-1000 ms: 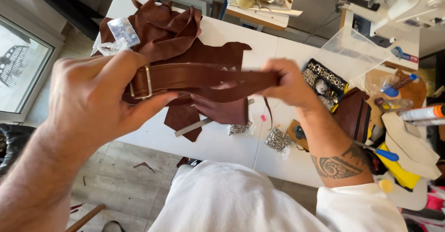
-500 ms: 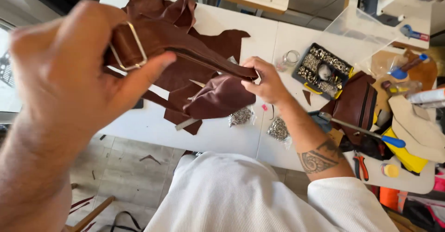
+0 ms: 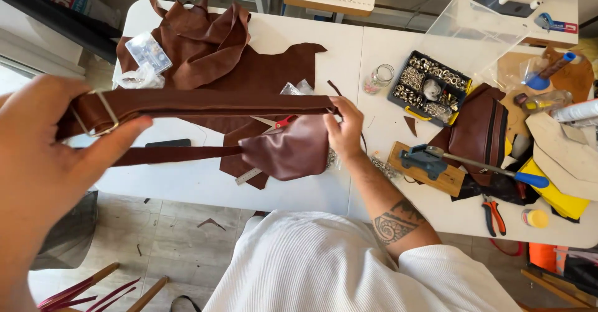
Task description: Assembling a leather bag by setting rivets with a hand press and attaching a shoulder strap
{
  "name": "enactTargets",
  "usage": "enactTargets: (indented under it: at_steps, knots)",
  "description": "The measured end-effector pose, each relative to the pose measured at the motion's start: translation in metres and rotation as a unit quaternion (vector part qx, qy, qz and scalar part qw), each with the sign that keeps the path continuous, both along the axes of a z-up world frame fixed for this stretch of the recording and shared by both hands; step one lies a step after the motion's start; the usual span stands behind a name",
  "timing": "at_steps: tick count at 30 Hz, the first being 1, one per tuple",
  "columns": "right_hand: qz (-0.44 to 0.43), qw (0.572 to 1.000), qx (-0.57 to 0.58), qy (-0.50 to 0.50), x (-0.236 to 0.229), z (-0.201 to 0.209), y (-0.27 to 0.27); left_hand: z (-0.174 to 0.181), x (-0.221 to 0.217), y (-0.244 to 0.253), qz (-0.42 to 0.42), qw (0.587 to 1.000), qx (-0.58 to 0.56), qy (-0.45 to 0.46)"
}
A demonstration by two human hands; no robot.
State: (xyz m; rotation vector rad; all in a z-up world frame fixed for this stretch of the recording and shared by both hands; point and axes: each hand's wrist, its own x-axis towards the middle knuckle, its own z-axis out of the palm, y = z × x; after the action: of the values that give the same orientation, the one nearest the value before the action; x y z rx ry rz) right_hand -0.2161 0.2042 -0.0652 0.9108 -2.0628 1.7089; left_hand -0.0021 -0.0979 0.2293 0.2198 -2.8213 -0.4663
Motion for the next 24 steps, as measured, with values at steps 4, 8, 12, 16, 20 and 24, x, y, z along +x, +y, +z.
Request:
enactTargets:
  at_steps: [4, 8, 12, 16, 20, 24]
  knots:
    - [-0.044, 0.996, 0.062, 0.055, -0.010, 0.003, 0.026, -0.026, 0.018, -0.029, 0.073, 0.992, 0.062, -0.084]
    - [-0.033, 0.989, 0.103, 0.102, -0.018, 0.034, 0.041, -0.052, 0.033, -0.048, 0.119, 0.979, 0.130, -0.101]
    - [-0.036, 0.988, 0.100, 0.112, -0.019, 0.052, 0.042, -0.060, 0.041, -0.048, 0.122, 0.980, 0.127, -0.094]
    - [-0.011, 0.991, 0.074, 0.111, -0.026, 0.057, 0.036, -0.068, 0.051, -0.050, 0.061, 0.994, 0.066, -0.060]
    - [0.008, 0.989, 0.082, 0.120, -0.047, 0.046, 0.044, -0.118, 0.069, -0.096, 0.008, 0.996, -0.081, -0.045]
    - [-0.004, 0.991, 0.079, 0.110, -0.070, 0.060, 0.064, -0.171, 0.086, -0.129, 0.099, 0.969, -0.181, -0.138]
